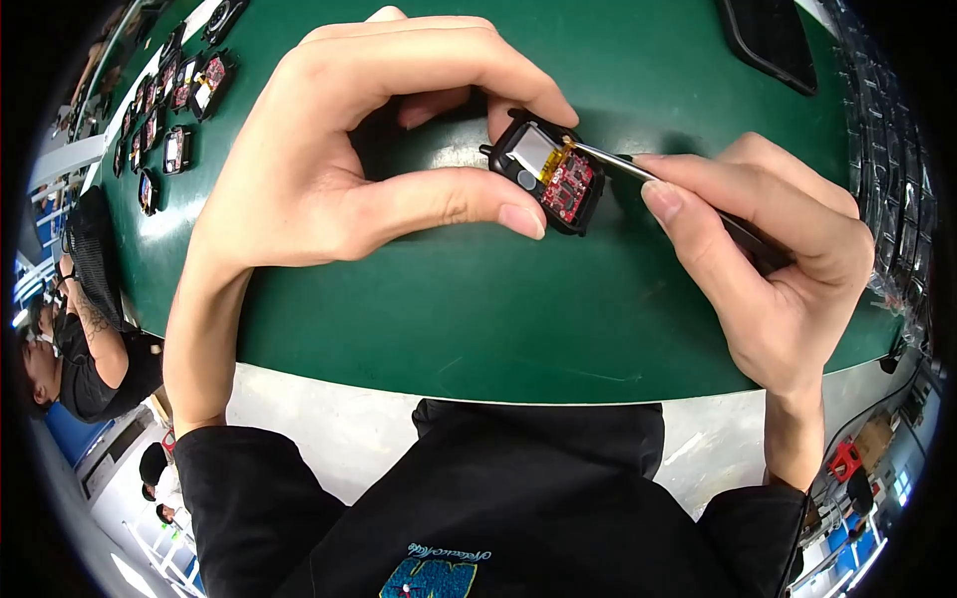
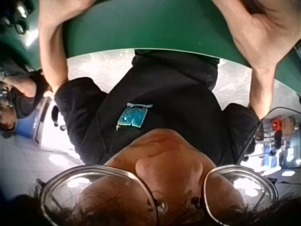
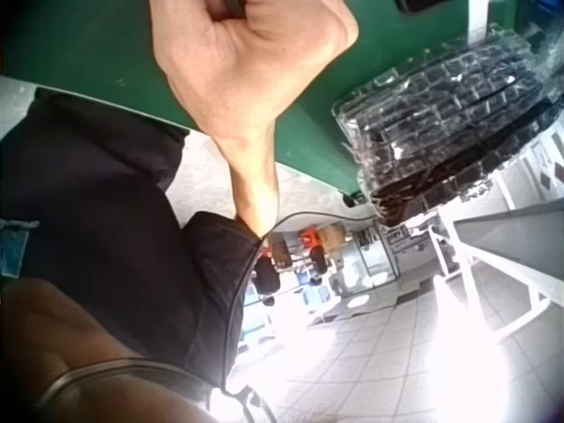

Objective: The recorder uses tweezers to assemble internal components of a smartwatch at a production line bench.

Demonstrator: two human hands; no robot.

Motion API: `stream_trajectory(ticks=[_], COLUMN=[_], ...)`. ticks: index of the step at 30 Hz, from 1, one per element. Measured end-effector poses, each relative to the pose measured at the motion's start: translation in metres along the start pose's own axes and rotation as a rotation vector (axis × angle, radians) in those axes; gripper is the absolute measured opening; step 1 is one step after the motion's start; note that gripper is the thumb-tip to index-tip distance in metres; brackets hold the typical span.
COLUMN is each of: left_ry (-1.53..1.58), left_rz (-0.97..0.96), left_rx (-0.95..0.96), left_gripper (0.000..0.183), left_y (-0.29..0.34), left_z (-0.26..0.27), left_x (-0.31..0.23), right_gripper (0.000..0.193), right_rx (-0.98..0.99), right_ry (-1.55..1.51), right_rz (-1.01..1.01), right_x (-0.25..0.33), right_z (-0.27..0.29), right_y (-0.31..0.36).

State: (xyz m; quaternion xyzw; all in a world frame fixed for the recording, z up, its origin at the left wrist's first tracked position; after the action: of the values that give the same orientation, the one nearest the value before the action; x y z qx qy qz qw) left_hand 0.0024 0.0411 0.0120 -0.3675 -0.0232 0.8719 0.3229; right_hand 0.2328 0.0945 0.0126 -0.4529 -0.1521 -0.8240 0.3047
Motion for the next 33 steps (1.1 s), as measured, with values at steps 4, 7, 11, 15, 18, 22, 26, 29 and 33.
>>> stream_trajectory(ticks=[4, 7, 11, 15, 18, 22, 26, 29, 33], left_ry=[-0.024, 0.008, -0.044, -0.06, -0.003, 0.085, 0.016, 0.029, 0.147], left_rz=[0.021, 0.019, -0.089, -0.104, -0.102, 0.008, -0.063, -0.073, -0.002], left_rx=[0.025, -0.029, 0.011, -0.003, -0.013, -0.033, -0.078, -0.11, -0.073], left_gripper=[0.069, 0.064, 0.059, 0.059, 0.059, 0.058, 0.056, 0.051, 0.07], left_y=[-0.002, -0.002, -0.005, -0.004, -0.006, -0.003, 0.0, 0.0, 0.005], left_z=[0.001, 0.002, -0.001, -0.002, -0.003, -0.002, -0.005, -0.003, 0.004], left_x=[-0.005, -0.006, -0.009, -0.008, -0.007, -0.004, -0.004, -0.007, -0.01], right_gripper=[0.021, 0.021, 0.022, 0.022, 0.022, 0.019, 0.021, 0.027, 0.04], right_rx=[-0.001, -0.01, -0.032, -0.039, -0.055, -0.04, -0.039, -0.127, -0.032], right_ry=[0.003, 0.008, 0.035, 0.02, 0.022, 0.028, 0.018, -0.246, -0.029], right_rz=[0.017, 0.013, 0.026, 0.056, 0.103, 0.068, 0.024, -0.031, 0.022], right_x=[0.001, 0.003, 0.003, 0.0, 0.001, 0.005, 0.003, -0.002, 0.027], right_z=[-0.001, -0.002, -0.003, -0.004, -0.004, 0.001, 0.0, -0.009, -0.02], right_y=[0.0, 0.001, 0.003, 0.003, 0.004, 0.004, 0.002, 0.0, 0.0])
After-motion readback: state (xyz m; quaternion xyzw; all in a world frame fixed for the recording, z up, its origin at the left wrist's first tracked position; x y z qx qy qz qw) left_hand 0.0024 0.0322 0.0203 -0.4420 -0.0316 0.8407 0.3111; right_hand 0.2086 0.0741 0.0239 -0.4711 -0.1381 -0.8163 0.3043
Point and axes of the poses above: each hand's wrist, its own y-axis away from the middle knuckle, its own z-axis out of the back of the hand, x = y × z, the point moved 5 cm from there along -y, towards the middle knuckle, and after that the axes turned 12 degrees about -z, right-handed, at the moved point
